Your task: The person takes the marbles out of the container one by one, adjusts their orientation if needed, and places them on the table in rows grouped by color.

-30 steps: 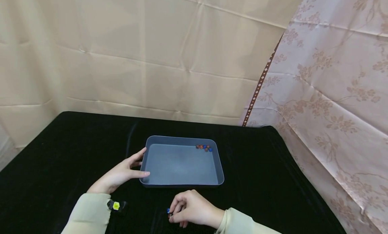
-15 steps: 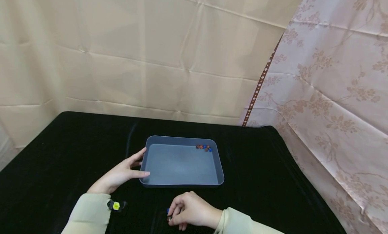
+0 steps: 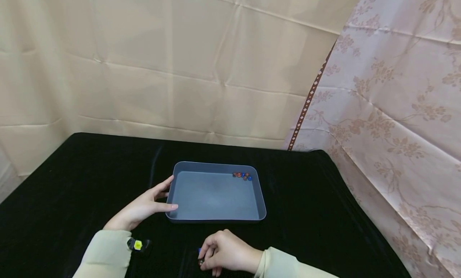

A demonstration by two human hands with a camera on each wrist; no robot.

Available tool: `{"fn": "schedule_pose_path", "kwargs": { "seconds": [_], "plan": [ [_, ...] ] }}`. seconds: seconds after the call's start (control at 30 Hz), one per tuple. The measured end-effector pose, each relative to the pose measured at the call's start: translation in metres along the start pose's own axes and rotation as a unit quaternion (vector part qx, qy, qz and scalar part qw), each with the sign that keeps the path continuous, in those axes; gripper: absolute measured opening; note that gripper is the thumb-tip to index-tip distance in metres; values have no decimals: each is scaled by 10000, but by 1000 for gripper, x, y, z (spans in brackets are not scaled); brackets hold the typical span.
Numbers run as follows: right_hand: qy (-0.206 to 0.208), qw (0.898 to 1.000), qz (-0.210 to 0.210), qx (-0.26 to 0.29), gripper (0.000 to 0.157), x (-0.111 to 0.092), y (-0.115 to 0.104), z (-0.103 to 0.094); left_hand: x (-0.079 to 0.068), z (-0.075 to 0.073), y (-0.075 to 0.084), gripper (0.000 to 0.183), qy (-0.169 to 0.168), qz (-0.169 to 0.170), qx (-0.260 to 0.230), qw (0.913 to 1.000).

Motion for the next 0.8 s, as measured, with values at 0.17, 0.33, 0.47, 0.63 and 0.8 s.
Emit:
{"fn": "schedule_pose_path", "kwargs": {
  "seconds": [0.17, 0.33, 0.47, 0.63, 0.8],
  "plan": [
    [59, 9999, 114, -18, 8, 0, 1, 0, -1, 0, 0, 90, 11, 11, -7, 10000],
    [85, 9997, 234, -34, 7, 1, 2, 0, -1, 0, 1, 89, 8, 35, -14, 10000],
    [89, 9997, 236, -53, 8, 1, 3, 0, -1, 0, 0, 90, 9, 36, 2, 10000],
    [56, 9997, 244, 3, 10, 0, 3, 1, 0, 0, -1, 91, 15, 23, 29, 10000],
    [10, 9998, 210, 74, 13, -1, 1, -1, 0, -1, 1, 91, -13, 60, 10, 10000]
  ]
}}
Point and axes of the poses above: each hand's wrist, its own x-axis towards the middle knuckle, its own z-axis out of the palm, y = z × x, the point moved 8 cm from there along x, towards the middle knuckle
